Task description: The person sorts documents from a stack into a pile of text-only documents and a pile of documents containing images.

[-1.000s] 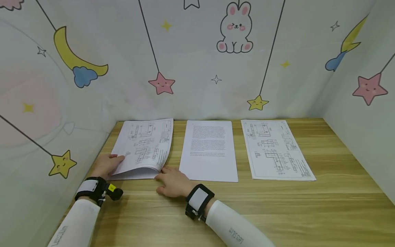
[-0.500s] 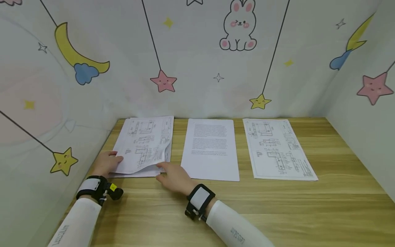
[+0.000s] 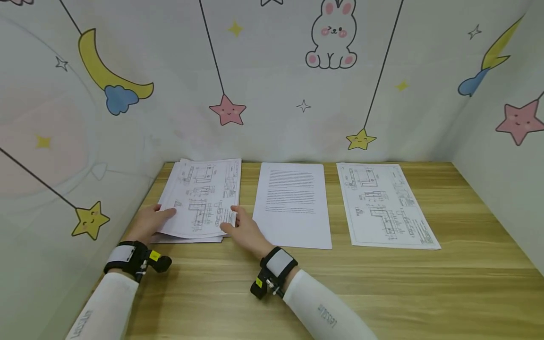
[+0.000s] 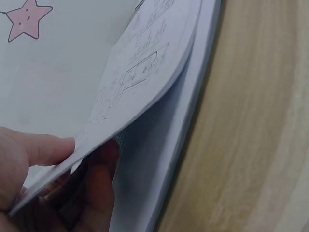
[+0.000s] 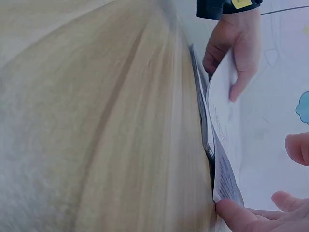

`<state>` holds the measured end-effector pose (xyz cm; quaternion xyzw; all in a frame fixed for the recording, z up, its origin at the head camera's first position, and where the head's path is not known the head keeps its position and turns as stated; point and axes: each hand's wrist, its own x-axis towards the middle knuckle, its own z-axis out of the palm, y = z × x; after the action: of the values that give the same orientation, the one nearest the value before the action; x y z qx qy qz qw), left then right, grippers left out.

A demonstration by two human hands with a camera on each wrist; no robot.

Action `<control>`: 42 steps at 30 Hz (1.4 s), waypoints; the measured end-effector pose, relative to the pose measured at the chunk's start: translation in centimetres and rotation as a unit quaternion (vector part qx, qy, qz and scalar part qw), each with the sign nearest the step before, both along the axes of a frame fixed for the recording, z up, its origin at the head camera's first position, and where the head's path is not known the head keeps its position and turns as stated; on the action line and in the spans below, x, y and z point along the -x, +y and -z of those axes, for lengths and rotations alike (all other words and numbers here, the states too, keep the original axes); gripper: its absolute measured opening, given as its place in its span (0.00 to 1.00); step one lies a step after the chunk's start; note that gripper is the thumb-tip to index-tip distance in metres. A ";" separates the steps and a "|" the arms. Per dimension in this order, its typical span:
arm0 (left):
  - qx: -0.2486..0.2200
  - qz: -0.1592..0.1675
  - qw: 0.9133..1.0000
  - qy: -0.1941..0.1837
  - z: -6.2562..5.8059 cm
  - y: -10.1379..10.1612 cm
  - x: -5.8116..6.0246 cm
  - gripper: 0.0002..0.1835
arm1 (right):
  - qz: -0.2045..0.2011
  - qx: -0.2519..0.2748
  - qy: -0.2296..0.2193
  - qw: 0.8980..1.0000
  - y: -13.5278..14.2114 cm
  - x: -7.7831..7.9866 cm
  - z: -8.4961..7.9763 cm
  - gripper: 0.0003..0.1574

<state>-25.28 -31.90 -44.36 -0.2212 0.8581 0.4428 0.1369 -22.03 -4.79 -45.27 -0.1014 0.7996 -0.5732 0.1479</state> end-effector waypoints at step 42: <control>-0.213 0.107 0.955 0.175 -1.3 10.7 -2.4 0.27 | 0.128 0.093 -0.040 0.987 9.7 3.0 -2.3 0.45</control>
<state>-22.87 -21.16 -43.08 -0.0127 0.7729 0.6299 0.0757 -25.02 4.92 -42.94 0.0121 0.7426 -0.6628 0.0951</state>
